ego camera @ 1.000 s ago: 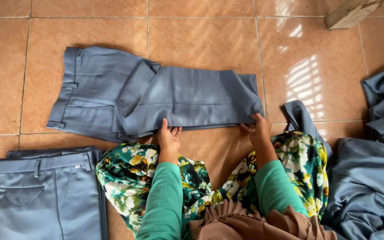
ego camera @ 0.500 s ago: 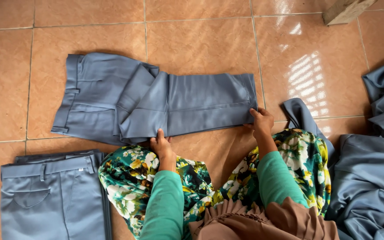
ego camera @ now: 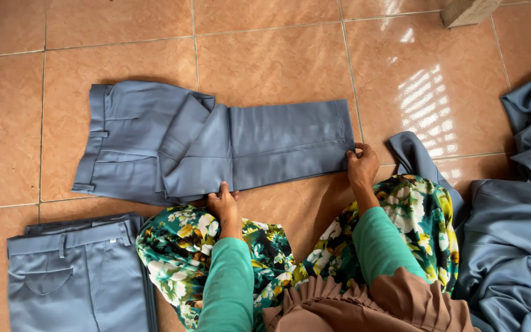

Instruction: Folding a pair of grey trousers on the floor into a neat, compact square shape.

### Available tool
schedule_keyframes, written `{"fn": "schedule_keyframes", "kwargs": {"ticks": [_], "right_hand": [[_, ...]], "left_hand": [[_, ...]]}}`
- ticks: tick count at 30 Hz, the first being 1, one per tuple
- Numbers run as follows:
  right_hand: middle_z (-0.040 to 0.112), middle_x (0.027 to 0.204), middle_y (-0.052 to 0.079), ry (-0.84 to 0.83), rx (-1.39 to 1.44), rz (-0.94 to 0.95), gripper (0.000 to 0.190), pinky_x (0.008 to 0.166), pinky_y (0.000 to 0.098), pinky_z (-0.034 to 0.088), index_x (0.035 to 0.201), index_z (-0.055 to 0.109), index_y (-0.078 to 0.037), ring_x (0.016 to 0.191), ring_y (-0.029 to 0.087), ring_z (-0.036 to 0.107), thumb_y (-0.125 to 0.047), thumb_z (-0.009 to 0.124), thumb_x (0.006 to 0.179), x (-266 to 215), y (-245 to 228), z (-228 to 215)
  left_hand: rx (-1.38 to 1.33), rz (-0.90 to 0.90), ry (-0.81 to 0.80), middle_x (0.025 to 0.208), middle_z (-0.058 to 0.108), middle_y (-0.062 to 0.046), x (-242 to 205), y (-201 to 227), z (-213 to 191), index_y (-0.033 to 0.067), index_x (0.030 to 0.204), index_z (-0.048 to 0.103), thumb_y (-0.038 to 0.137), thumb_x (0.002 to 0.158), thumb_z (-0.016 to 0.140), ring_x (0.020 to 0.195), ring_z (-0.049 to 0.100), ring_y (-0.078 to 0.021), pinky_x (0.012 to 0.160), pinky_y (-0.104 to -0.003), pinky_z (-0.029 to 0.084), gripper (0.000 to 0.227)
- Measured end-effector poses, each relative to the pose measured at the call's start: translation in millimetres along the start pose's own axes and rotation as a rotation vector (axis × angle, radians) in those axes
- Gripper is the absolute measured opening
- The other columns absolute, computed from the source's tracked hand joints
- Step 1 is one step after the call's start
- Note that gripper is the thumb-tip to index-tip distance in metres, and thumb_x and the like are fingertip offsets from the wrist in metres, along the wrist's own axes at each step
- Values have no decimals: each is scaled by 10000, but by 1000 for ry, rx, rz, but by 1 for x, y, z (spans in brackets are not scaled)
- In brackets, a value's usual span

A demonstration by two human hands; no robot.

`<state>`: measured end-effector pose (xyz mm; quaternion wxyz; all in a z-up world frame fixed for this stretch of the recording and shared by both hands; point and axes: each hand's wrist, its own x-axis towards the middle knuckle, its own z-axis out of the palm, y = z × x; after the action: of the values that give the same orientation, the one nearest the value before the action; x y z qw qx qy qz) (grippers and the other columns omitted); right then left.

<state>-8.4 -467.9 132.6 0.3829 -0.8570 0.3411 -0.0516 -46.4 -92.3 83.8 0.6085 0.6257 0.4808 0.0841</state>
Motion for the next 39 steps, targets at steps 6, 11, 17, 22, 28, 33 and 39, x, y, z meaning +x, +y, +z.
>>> {"fn": "schedule_keyframes", "kwargs": {"ticks": [6, 11, 17, 22, 28, 33, 39], "right_hand": [[693, 846, 73, 3, -22, 44, 336, 868, 499, 549, 1190, 745, -202, 954, 325, 693, -275, 794, 867, 5, 6, 2], [674, 877, 51, -25, -7, 58, 321, 835, 487, 535, 1207, 736, -208, 938, 299, 682, -250, 779, 892, 3, 6, -2], [646, 1058, 66, 51, -95, 45, 368, 909, 563, 517, 1251, 689, -234, 1083, 331, 638, -304, 767, 898, -8, -27, -23], [586, 1232, 136, 313, -92, -467, 352, 939, 543, 489, 1296, 660, -183, 1149, 395, 598, -175, 749, 955, -14, -53, -6], [653, 1300, 156, 267, -95, -824, 340, 998, 477, 474, 1286, 674, -149, 1246, 374, 596, -117, 721, 951, -23, -106, 51], [486, 1579, 56, 53, -363, -867, 418, 1166, 468, 321, 1469, 557, -267, 1498, 284, 377, -403, 500, 1078, -24, -109, 107], [394, 1648, 31, -46, -558, -898, 548, 1242, 539, 154, 1580, 428, -262, 1547, 237, 283, -512, 354, 1098, -7, -87, 92]], "left_hand": [[40, -73, -21, 681, 714, -211, -16, 17, -6, -66, 939, 604, 246, 932, 678, 550, 732, -200, 530, -272, 601, 320], [93, -86, -4, 674, 714, -204, -16, 18, -6, -61, 923, 585, 236, 964, 658, 533, 726, -196, 491, -268, 594, 309], [222, -352, -398, 596, 702, -116, -81, 75, -20, 61, 723, 601, 701, 948, 476, 470, 633, -134, 403, -164, 337, 690], [363, -110, -583, 937, 757, -153, -94, 77, -9, 128, 1106, 685, 437, 969, 618, 866, 735, -288, 731, -383, 597, 344], [461, 868, -487, 1344, 581, -211, -100, 109, 86, 63, 1299, 625, 1, 1013, 483, 1301, 533, -393, 1081, -471, 464, 325], [1009, 1064, -558, 1684, 215, -153, -56, 66, 145, 118, 1581, 345, 51, 1016, 480, 1565, 172, -339, 1266, -430, 219, 585], [1113, 1257, -407, 1675, 288, -82, -23, 69, 123, 223, 1602, 333, 396, 1090, 363, 1538, 268, -303, 1261, -501, 183, 541]]}}
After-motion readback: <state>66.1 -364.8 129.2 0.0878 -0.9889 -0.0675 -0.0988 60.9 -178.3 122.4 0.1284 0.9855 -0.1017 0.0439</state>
